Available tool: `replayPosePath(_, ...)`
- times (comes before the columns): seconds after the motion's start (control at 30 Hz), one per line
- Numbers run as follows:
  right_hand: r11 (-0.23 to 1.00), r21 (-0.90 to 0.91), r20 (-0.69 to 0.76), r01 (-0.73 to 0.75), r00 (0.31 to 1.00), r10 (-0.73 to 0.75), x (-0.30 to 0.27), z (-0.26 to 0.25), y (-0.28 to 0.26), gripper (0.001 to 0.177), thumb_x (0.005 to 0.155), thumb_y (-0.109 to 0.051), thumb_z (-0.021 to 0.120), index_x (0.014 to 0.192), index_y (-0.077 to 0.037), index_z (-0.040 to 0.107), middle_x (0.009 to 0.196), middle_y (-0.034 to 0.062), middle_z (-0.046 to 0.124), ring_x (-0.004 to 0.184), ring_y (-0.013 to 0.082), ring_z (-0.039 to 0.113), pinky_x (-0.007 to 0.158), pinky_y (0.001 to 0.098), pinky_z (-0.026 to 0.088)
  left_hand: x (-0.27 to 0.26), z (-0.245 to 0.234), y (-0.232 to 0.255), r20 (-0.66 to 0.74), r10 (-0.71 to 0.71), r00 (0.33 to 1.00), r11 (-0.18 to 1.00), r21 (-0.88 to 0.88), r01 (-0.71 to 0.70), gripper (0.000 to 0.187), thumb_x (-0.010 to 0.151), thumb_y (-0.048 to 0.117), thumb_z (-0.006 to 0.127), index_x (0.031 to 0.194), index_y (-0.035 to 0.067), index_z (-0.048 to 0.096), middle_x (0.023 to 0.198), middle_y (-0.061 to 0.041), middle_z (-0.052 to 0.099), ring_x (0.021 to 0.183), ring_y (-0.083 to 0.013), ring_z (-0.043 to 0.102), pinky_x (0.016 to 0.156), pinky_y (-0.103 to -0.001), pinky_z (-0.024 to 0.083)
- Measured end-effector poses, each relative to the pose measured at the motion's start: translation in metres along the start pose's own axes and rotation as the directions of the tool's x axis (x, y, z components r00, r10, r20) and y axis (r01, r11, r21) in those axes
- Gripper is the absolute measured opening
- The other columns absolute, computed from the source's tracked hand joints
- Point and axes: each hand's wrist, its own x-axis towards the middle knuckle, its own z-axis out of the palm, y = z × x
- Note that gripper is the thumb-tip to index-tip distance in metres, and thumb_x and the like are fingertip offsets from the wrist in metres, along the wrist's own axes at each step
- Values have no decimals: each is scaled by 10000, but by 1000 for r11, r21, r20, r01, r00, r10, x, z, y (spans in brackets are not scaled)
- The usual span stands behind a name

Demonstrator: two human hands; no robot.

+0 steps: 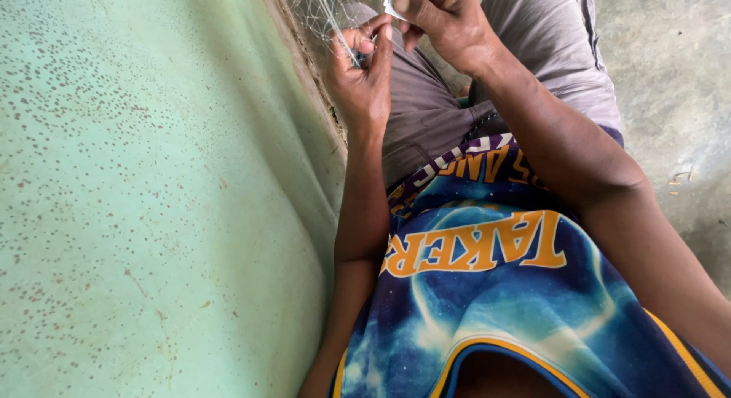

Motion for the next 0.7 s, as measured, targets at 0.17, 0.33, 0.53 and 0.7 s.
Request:
replayPosePath(0.17, 997, 58, -13, -42, 999, 43, 1, -1, 3, 234, 1182, -194, 577, 1000, -49, 613, 877, 73, 618, 731, 138, 648, 677, 237, 623, -1, 1, -6, 13, 60, 998, 990, -129, -58, 230, 975, -39, 642, 885, 95, 478, 916, -140, 687, 1060, -257, 739, 708, -240, 651)
replayPosePath(0.33, 997, 55, -6, -48, 999, 48, 1, -1, 3, 243, 1185, -190, 573, 980, -63, 598, 868, 68, 616, 727, 139, 646, 684, 243, 628, 0, 2, -6, -4, 86, 996, 990, -109, -86, 233, 965, -26, 657, 869, 89, 478, 901, -132, 683, 1033, -256, 746, 715, -257, 661)
replayPosePath(0.53, 992, 104, 9, -74, 997, 74, 1, -4, 8, 186, 1180, -163, 576, 1029, -62, 617, 881, 65, 629, 725, 142, 661, 669, 232, 614, -2, 1, -6, 11, 17, 1000, 996, -93, -16, 221, 969, -31, 663, 885, 82, 493, 996, -193, 723, 1053, -253, 752, 740, -262, 670)
replayPosePath(0.7, 987, 98, 7, -127, 992, 127, -3, -5, 9, 185, 1166, -174, 591, 1006, -87, 620, 887, 44, 615, 786, 114, 648, 675, 219, 618, -6, 1, -10, 14, -71, 997, 986, -152, 73, 221, 976, 20, 671, 880, 112, 494, 1041, -221, 745, 1055, -257, 759, 816, -310, 668)
